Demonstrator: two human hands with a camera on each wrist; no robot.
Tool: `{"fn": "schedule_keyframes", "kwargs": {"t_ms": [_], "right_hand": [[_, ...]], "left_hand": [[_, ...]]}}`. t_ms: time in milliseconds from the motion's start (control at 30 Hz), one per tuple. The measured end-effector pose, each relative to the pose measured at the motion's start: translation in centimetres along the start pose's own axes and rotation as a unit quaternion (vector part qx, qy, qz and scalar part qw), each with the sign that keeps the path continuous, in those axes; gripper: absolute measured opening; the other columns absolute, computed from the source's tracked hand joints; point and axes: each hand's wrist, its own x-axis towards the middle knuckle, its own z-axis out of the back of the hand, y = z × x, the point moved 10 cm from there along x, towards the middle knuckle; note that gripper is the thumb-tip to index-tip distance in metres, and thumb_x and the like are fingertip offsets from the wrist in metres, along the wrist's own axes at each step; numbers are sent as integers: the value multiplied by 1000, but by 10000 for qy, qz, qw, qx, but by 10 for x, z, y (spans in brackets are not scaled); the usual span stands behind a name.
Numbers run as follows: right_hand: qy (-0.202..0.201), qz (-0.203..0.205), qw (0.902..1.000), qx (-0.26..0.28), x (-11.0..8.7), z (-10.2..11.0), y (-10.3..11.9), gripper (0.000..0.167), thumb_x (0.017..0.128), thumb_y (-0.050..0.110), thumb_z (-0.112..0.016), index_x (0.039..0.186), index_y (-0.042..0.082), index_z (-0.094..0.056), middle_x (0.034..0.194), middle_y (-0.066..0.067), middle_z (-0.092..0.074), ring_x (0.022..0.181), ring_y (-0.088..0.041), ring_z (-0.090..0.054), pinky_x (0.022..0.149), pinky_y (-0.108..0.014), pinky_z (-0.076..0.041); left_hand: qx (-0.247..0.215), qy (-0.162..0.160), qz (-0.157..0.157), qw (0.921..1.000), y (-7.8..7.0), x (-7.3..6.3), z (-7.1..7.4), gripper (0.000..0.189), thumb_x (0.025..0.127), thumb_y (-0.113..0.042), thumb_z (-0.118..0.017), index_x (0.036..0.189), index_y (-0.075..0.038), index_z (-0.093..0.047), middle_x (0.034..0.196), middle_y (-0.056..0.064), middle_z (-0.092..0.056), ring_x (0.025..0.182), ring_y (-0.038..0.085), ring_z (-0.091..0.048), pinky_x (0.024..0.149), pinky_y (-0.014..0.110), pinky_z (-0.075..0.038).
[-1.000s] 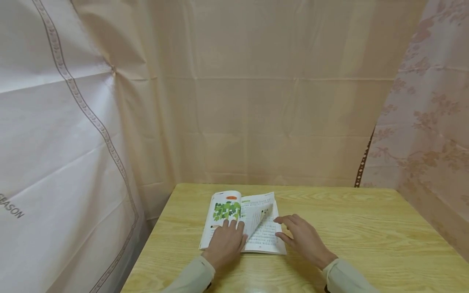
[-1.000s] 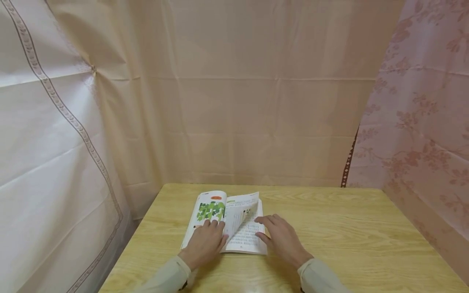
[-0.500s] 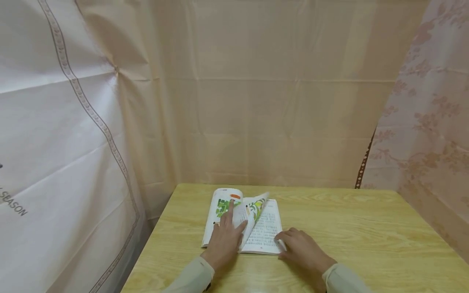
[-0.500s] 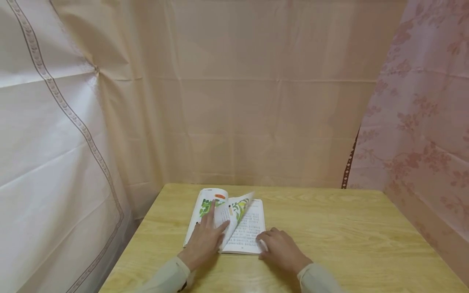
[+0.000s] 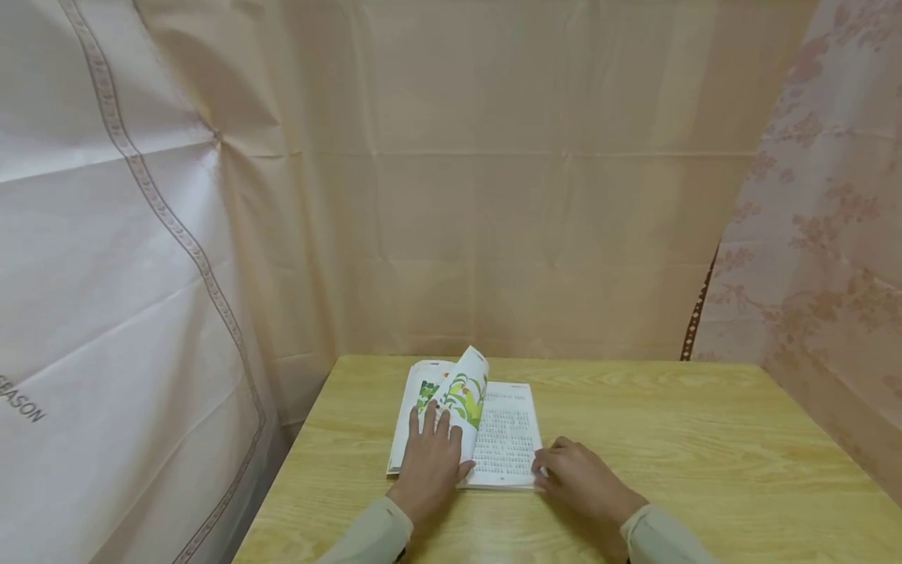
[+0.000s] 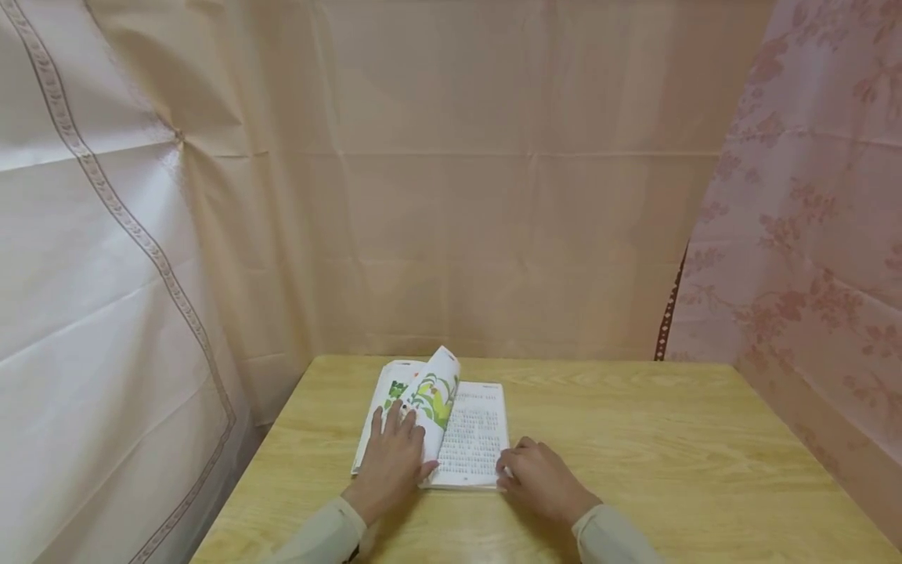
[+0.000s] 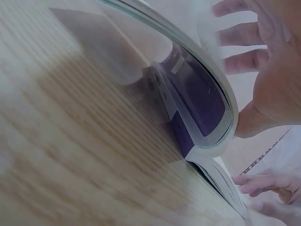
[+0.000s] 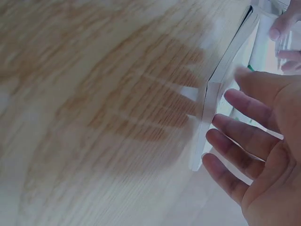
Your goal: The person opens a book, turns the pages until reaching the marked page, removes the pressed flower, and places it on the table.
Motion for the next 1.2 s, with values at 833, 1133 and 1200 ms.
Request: {"fn": "schedule_keyframes", "kwargs": {"t_ms": [833,1133,1200], "right_hand": [[-307,67,9982,-507,7,13,0,11,87,4,-76,84,15,-73,85,4,-68,83,-12,-59,74,-39,-53],[-987,-193,9942,-376,10,29,1,3,91,18,-79,88,17,-76,83,14,-67,78,-4,-47,66,-25,-47],[-1302,-116,9907,-369,10,36,4,5,89,18,-81,89,17,-76,83,15,-68,78,-2,-46,65,-23,-46]], "left_hand": [[-637,214,-126,9977,-7,-3,-2,49,90,-66,-65,94,-18,-70,82,4,-56,75,22,-53,47,29,-39],[-395,297,-105,9987,-8,-3,-8,65,81,-78,-64,94,-15,-66,81,6,-58,72,23,-57,46,31,-43],[-346,233,-88,9991,-7,-3,-7,64,81,-77,-65,94,-15,-66,81,6,-59,71,23,-58,46,32,-44]]}}
